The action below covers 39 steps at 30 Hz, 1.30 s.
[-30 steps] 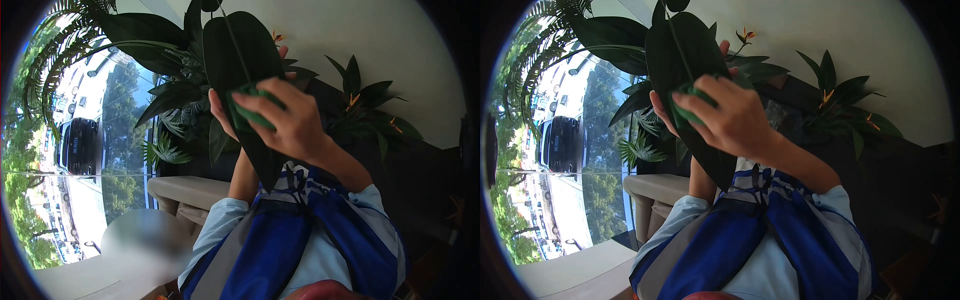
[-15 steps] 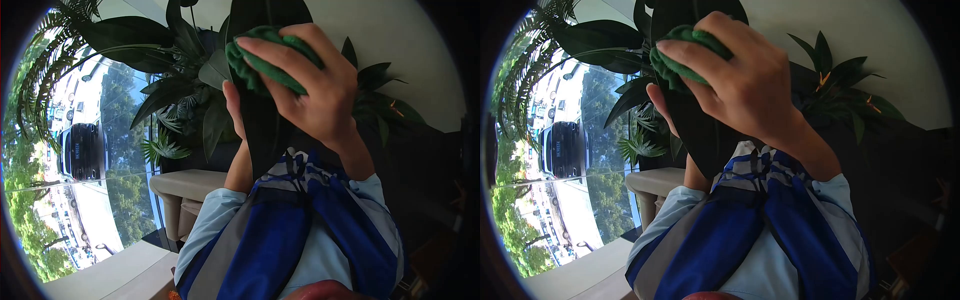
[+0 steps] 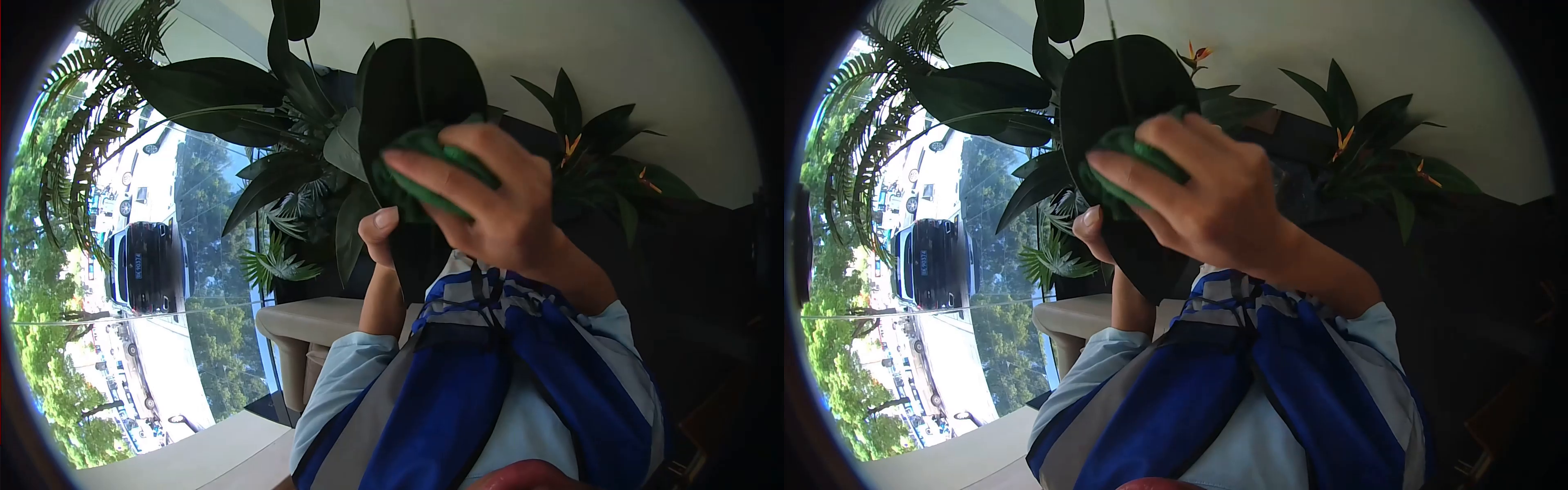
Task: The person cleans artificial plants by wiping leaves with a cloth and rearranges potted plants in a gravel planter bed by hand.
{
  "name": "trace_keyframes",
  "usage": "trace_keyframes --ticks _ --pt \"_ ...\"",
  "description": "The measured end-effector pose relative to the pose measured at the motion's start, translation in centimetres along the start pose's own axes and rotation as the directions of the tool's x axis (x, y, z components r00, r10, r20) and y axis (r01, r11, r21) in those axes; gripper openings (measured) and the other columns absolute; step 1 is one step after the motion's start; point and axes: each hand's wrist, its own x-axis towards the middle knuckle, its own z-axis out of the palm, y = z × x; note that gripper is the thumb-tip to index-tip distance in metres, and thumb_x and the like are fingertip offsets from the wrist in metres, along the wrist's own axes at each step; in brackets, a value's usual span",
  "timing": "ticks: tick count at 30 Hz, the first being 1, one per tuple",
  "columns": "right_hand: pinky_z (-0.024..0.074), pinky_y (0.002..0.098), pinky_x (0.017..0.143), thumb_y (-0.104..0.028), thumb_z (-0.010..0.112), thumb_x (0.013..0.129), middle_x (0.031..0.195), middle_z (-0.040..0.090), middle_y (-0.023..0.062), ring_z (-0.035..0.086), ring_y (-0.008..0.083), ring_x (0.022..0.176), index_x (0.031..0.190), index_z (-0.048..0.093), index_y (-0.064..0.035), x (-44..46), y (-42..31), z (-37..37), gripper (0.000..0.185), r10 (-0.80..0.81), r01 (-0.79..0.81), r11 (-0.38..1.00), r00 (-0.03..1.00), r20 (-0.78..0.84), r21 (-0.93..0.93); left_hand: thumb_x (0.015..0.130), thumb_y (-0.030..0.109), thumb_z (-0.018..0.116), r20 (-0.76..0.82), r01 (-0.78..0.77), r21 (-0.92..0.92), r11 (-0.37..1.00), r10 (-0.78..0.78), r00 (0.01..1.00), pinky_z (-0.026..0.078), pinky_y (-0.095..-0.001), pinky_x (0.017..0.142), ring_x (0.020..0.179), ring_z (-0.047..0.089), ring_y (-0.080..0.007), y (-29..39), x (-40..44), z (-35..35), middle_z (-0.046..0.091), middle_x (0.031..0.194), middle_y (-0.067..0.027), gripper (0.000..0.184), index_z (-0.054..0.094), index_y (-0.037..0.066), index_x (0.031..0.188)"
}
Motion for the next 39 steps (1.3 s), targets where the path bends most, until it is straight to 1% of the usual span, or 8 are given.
trace_keyframes --ticks 21,23,24,26,30,32,33,39 --pt "0.0538 0.0323 0.060 0.006 0.076 0.070 0.092 0.062 0.0083 0.066 0.0182 0.074 0.114 0.076 -0.0125 2.8 3.2 -1.7 0.048 0.199 -0.192 0.979 0.971 -0.133 0.067 0.082 0.043 0.056 -0.299 0.299 0.338 0.892 -0.199 0.933 0.043 -0.0406 0.108 0.130 0.053 -0.0297 0.8 -1.1 0.0 0.046 0.148 -0.0214 0.084 0.034 0.001 0.152" --pt "0.0555 0.0324 0.061 -0.004 0.080 0.067 0.093 0.061 0.0064 0.066 0.0209 0.073 0.114 0.074 -0.0148 0.9 2.0 -0.2 0.049 0.169 -0.166 0.985 0.983 -0.067 0.054 0.084 0.047 0.055 -0.217 -0.030 -0.201 0.979 -0.015 0.976 0.043 -0.0413 0.108 0.130 0.053 -0.0308 -0.7 0.8 0.4 0.045 0.149 -0.0214 0.086 0.032 0.001 0.153" --pt "0.0563 0.0324 0.062 -0.009 0.082 0.066 0.094 0.060 0.0054 0.066 0.0222 0.072 0.114 0.073 -0.0160 -0.2 1.2 0.5 0.050 0.156 -0.155 0.987 0.987 -0.029 0.050 0.084 0.047 0.055 -0.219 -0.033 -0.202 0.979 -0.013 0.976 0.043 -0.0413 0.108 0.130 0.053 -0.0308 -0.5 2.4 0.7 0.045 0.149 -0.0214 0.086 0.032 0.001 0.153" --pt "0.0566 0.0338 0.063 -0.011 0.082 0.067 0.095 0.060 0.0053 0.066 0.0230 0.072 0.114 0.073 -0.0159 -1.4 0.4 0.9 0.048 0.162 -0.164 0.983 0.986 0.032 0.082 0.089 0.054 0.048 -0.137 0.046 0.176 0.983 -0.022 0.990 0.043 -0.0420 0.108 0.130 0.053 -0.0330 0.2 5.5 1.2 0.046 0.148 -0.0246 0.084 0.034 0.000 0.152" --pt "0.0563 0.0337 0.063 -0.011 0.081 0.066 0.094 0.060 0.0047 0.066 0.0223 0.076 0.112 0.073 -0.0163 0.4 1.9 1.2 0.047 0.181 -0.179 0.982 0.983 -0.020 0.054 0.094 0.062 0.038 -0.101 -0.044 0.041 0.998 0.048 0.994 0.045 -0.0414 0.107 0.128 0.055 -0.0346 -0.4 7.0 1.6 0.047 0.145 -0.0298 0.085 0.037 -0.001 0.150" --pt "0.0563 0.0336 0.063 -0.011 0.080 0.067 0.091 0.060 0.0039 0.066 0.0213 0.075 0.111 0.074 -0.0160 1.6 2.3 1.3 0.046 0.202 -0.201 0.979 0.973 -0.115 0.024 0.095 0.070 0.032 -0.509 -0.064 0.386 0.920 0.270 0.817 0.045 -0.0406 0.106 0.127 0.054 -0.0373 -1.4 8.1 2.8 0.045 0.144 -0.0358 0.091 0.037 -0.003 0.150" --pt "0.0563 0.0336 0.063 -0.011 0.080 0.067 0.091 0.060 0.0039 0.066 0.0213 0.075 0.111 0.074 -0.0160 1.3 1.9 1.3 0.046 0.197 -0.195 0.980 0.973 -0.116 0.027 0.096 0.071 0.032 -0.099 -0.097 0.012 0.995 0.098 0.990 0.048 -0.0411 0.104 0.125 0.056 -0.0371 -0.7 8.4 1.2 0.044 0.144 -0.0360 0.091 0.038 -0.003 0.149" --pt "0.0554 0.0327 0.061 -0.012 0.080 0.069 0.089 0.060 0.0036 0.065 0.0183 0.072 0.109 0.075 -0.0161 0.7 1.2 0.5 0.041 0.043 -0.041 0.997 0.999 -0.033 0.062 0.095 0.073 0.032 -0.080 -0.064 0.205 0.977 0.081 0.993 0.051 -0.0541 0.099 0.121 0.057 -0.0454 0.4 11.2 2.3 0.048 0.141 -0.0329 0.091 0.035 0.001 0.151"
